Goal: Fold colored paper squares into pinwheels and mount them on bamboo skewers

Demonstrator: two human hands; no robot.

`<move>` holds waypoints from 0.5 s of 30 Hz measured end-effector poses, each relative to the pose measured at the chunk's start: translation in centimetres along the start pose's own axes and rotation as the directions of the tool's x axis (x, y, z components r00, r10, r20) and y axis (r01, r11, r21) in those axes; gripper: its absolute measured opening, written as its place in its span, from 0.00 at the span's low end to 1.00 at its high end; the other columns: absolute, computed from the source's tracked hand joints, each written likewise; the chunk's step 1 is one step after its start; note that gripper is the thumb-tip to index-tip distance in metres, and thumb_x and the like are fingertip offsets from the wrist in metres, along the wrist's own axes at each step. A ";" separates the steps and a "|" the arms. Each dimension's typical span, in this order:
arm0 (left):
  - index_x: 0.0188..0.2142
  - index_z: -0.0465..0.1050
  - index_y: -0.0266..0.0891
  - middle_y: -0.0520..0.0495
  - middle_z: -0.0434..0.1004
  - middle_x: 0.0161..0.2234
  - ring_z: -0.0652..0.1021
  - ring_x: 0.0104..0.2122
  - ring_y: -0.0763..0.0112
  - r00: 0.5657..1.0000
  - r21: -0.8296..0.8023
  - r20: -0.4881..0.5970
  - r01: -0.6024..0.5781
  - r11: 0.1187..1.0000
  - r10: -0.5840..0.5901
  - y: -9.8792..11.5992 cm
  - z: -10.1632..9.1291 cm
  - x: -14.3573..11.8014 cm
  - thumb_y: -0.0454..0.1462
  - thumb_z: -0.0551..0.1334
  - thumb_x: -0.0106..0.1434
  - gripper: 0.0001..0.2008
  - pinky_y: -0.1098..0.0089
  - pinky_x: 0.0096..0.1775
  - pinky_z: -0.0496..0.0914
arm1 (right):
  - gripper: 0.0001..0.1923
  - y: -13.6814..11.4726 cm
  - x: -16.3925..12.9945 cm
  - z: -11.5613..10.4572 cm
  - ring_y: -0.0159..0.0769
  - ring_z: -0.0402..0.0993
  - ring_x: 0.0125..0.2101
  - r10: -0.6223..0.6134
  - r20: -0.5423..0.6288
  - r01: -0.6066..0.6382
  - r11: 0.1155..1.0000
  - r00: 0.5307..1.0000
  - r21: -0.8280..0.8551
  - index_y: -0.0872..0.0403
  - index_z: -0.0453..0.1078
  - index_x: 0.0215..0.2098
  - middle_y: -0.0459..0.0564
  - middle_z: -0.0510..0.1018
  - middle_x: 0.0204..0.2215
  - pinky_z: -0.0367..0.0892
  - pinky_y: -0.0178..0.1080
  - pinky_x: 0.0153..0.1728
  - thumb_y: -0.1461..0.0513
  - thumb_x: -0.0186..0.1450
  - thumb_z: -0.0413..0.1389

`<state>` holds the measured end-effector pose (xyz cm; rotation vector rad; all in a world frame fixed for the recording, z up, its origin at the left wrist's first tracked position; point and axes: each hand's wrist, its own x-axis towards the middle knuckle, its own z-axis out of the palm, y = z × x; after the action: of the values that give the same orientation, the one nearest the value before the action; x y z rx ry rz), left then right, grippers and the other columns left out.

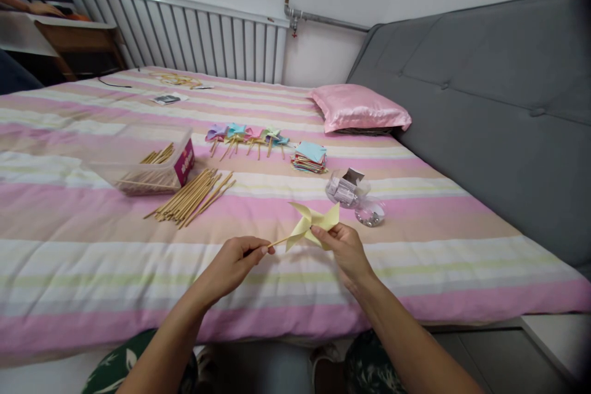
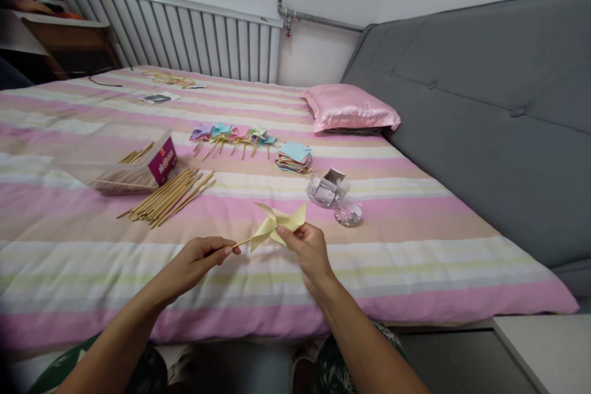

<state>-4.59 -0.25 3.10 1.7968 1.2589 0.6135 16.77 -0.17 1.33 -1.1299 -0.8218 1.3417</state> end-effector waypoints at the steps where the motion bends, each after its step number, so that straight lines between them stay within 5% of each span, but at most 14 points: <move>1: 0.35 0.77 0.36 0.47 0.78 0.30 0.71 0.29 0.68 1.000 0.001 -0.002 -0.001 1.000 0.001 0.0 0.0 0.0 0.42 0.54 0.61 0.16 0.72 0.31 0.62 | 0.15 0.0 0.0 0.0 0.33 0.73 0.26 0.002 0.000 -0.002 1.000 1.000 0.003 0.58 0.76 0.30 0.49 0.81 0.28 0.66 0.34 0.30 0.58 0.46 0.67; 15: 0.35 0.77 0.36 0.47 0.79 0.32 0.72 0.30 0.68 1.000 -0.007 0.010 0.002 1.000 -0.002 -0.1 0.3 0.0 0.42 0.53 0.61 0.16 0.72 0.32 0.62 | 0.15 0.4 0.1 0.0 0.35 0.73 0.29 -0.057 -0.051 0.056 0.998 0.997 -0.034 0.58 0.75 0.31 0.50 0.80 0.28 0.66 0.36 0.32 0.58 0.47 0.66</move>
<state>-4.37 -0.34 2.83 1.7901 1.2505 0.6063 16.69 -0.11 0.93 -1.1541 -0.8348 1.2516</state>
